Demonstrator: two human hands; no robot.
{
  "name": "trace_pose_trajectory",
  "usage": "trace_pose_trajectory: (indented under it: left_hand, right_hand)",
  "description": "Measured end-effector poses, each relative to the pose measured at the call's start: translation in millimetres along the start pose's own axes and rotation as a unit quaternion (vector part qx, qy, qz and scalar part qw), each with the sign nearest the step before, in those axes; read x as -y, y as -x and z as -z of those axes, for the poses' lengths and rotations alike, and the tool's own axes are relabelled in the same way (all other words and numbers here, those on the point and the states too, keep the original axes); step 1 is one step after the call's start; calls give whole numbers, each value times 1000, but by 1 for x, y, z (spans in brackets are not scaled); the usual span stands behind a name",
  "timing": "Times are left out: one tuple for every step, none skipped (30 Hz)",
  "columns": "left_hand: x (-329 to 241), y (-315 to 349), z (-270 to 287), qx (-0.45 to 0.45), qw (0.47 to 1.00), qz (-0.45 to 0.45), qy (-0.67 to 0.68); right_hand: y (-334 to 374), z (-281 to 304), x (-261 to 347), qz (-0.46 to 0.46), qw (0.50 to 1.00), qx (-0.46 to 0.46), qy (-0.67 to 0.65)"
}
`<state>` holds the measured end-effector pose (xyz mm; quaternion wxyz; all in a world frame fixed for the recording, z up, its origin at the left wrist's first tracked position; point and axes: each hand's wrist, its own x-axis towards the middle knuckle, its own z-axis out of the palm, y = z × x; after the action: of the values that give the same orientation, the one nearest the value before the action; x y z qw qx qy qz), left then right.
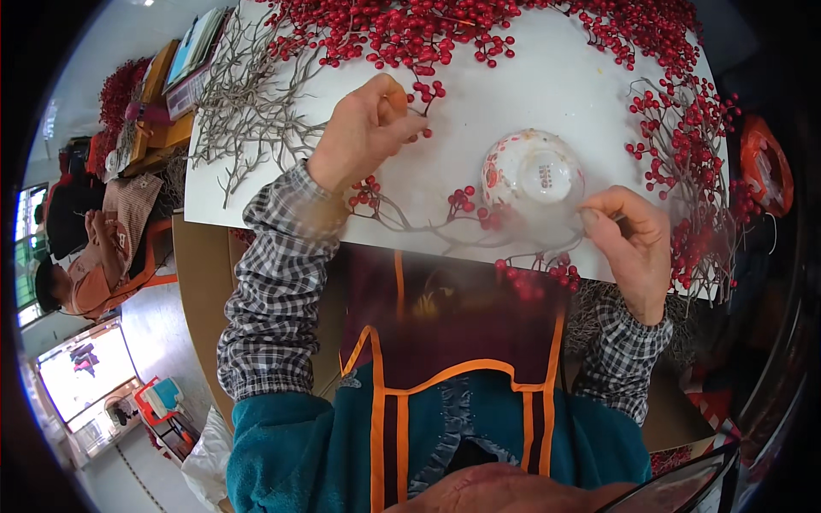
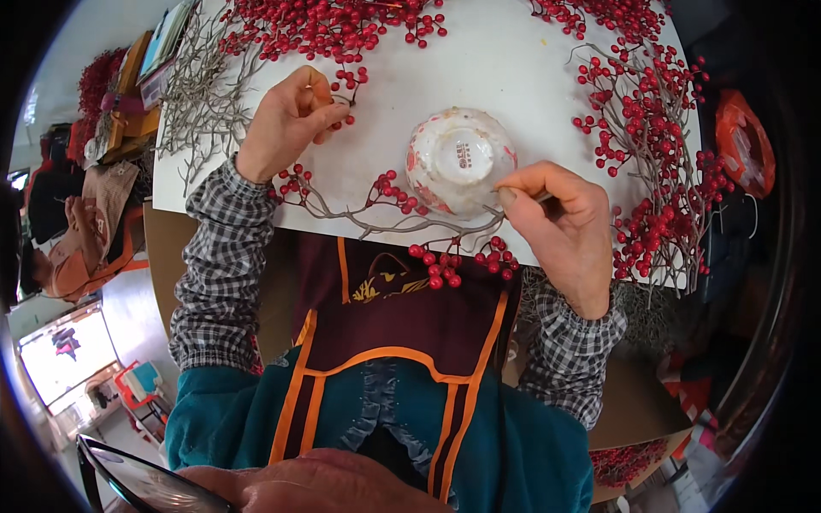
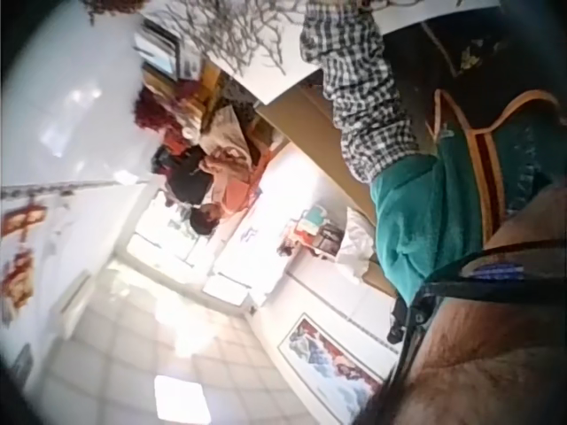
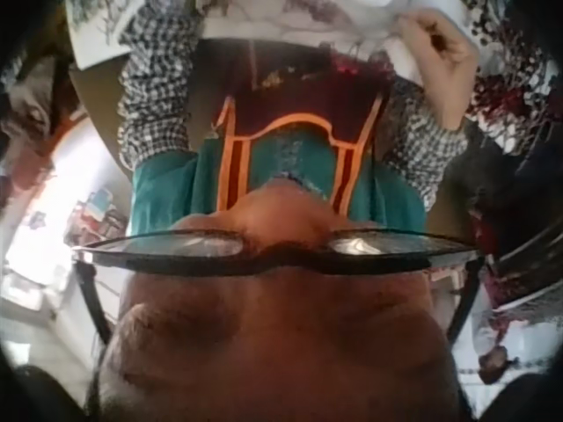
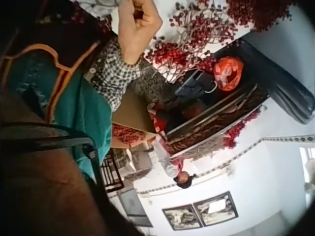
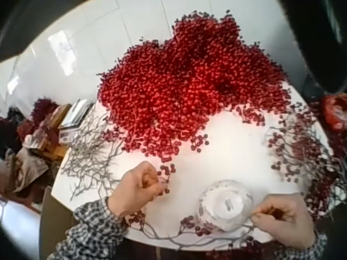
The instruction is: The person assembles decorative plant branches by attaching artificial red berry clusters onto bare branch stems by hand and places completed branches into a cardboard box.
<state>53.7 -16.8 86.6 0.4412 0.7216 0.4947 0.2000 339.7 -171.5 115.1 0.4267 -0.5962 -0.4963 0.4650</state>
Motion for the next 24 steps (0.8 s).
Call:
trace_pose_trajectory:
  left_hand:
    - [0, 2, -2, 0, 1000, -1, 0]
    - [-2, 4, -6, -60, 992, -43, -99]
    - [1, 6, -9, -116, 971, -78, -193]
    - [3, 6, -9, -94, 967, -59, -230]
    - [10, 4, -10, -88, 968, -56, -228]
    - [20, -2, -14, -129, 951, -136, -245]
    - [23, -3, -19, -164, 928, -215, -256]
    - [23, -4, -13, -156, 932, -207, -253]
    - [25, -1, -4, -157, 934, -162, -276]
    - [14, 2, 0, -177, 924, -196, -275]
    - [14, 4, 6, -179, 925, -209, -261]
    - [6, 8, 3, -189, 926, -198, -261]
    - [-1, 11, 6, -184, 901, -207, -335]
    - [-12, 15, 2, -190, 891, -223, -347]
    - [-27, 20, -4, -209, 886, -242, -336]
    - [-42, 27, -13, -223, 888, -255, -311]
    - [-51, 30, -26, -237, 890, -265, -285]
    - [-58, 31, -31, -233, 890, -267, -287]
    - [-64, 32, -36, -227, 893, -264, -284]
    - [-67, 33, -39, -223, 897, -260, -280]
    - [-62, 21, -30, -185, 897, -270, -297]
    - [-61, 24, -27, -176, 893, -259, -323]
    - [-65, 27, -24, -168, 887, -248, -350]
    - [-70, 32, -30, -175, 891, -266, -323]
  right_hand:
    - [1, 0, 3, 13, 1000, -5, 10]
    - [3, -1, 6, 13, 1000, -6, 10]
    - [2, -3, 4, 15, 1000, 2, 8]
    - [1, -4, 3, 17, 1000, 9, 5]
    - [0, -5, 2, 8, 1000, 9, 5]
    - [0, -3, 1, 11, 999, 14, 27]
    - [4, -1, 1, 6, 999, 16, 49]
    - [1, 0, -3, 36, 998, -4, 52]
    - [1, 3, -1, 57, 995, -4, 76]
    - [-1, 3, -4, 87, 996, 5, 21]
    - [-2, 5, -3, 71, 996, 25, 49]
    - [-3, 4, -7, 85, 995, 20, 40]
    - [-6, 2, -12, 107, 994, 14, 29]
    - [-6, 1, -14, 96, 995, 5, 32]
    - [-6, -2, -16, 85, 996, -4, 13]
    - [-4, -1, -18, 72, 997, -14, -4]
    - [-5, 0, -24, 63, 998, -25, 2]
    - [-7, -2, -26, 53, 996, -28, -60]
    - [-9, -4, -27, 43, 991, -30, -122]
    - [-7, -3, -20, 24, 993, -42, -111]
    - [-7, -5, -20, 29, 992, -39, -119]
    - [-7, -6, -21, 44, 992, -35, -114]
    - [-9, -8, -21, 59, 992, -30, -109]
    - [-11, -6, -25, 58, 992, -36, -107]
